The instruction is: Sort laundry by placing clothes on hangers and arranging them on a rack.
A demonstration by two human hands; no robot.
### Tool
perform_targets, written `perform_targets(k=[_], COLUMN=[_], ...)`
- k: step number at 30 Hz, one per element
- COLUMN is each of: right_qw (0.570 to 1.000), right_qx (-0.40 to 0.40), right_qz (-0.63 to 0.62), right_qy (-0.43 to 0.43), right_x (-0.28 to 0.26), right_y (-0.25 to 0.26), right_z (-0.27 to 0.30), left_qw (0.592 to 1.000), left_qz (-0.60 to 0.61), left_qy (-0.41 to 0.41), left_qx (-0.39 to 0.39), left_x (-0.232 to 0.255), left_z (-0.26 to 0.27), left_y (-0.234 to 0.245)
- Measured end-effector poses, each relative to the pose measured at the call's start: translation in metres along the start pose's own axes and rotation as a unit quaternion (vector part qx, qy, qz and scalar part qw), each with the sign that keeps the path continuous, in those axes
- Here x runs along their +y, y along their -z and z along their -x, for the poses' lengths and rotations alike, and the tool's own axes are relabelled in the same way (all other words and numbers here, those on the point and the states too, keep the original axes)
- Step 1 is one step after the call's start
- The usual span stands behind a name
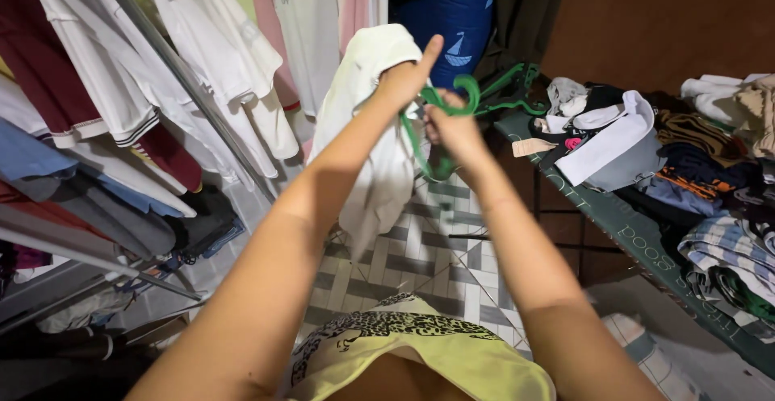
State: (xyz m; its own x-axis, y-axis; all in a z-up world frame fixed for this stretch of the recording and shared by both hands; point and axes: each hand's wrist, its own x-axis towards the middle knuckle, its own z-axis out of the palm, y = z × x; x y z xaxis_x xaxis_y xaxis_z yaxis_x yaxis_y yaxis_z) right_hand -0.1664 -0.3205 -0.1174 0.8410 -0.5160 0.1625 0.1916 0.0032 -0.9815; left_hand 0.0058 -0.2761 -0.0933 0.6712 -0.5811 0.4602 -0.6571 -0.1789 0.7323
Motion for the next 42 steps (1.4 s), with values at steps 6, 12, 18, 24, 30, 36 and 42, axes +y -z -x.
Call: perform_targets(k=[6, 12, 18, 24, 30, 36, 42], right_qw=[0.994, 0.975, 0.984, 0.981, 0.981, 0.967, 0.943], right_qx=[0.046, 0.113, 0.031, -0.017, 0.057, 0.156, 0.228], right_qz=[0.045, 0.112, 0.072, -0.115, -0.004, -0.111, -0.174], right_qy=[-0.086, 0.154, 0.158, 0.154, 0.185, 0.167, 0.170], right_x=[0.071, 0.031, -0.043, -0.087, -0.056, -0.033, -0.037], right_y=[-0.022, -0.009, -0.029, -0.046, -0.067, -0.062, -0.042], right_z=[-0.025, -0.053, -0.042, -0.033, -0.046, -0.108, -0.170], left_qw=[0.985, 0.993, 0.968, 0.903, 0.974, 0.990, 0.988], left_qz=[0.101, 0.017, -0.222, -0.262, -0.132, 0.040, 0.068], left_qy=[-0.101, -0.057, -0.115, -0.326, -0.159, -0.008, -0.132], left_qx=[0.098, 0.100, 0.024, 0.102, 0.089, 0.137, -0.039], left_x=[0.032, -0.054, -0.047, -0.051, -0.002, -0.092, -0.058], left_z=[0.037, 0.071, 0.124, 0.152, 0.156, 0.110, 0.141], left_y=[0.025, 0.045, 0.088, 0.038, 0.012, -0.009, 0.071])
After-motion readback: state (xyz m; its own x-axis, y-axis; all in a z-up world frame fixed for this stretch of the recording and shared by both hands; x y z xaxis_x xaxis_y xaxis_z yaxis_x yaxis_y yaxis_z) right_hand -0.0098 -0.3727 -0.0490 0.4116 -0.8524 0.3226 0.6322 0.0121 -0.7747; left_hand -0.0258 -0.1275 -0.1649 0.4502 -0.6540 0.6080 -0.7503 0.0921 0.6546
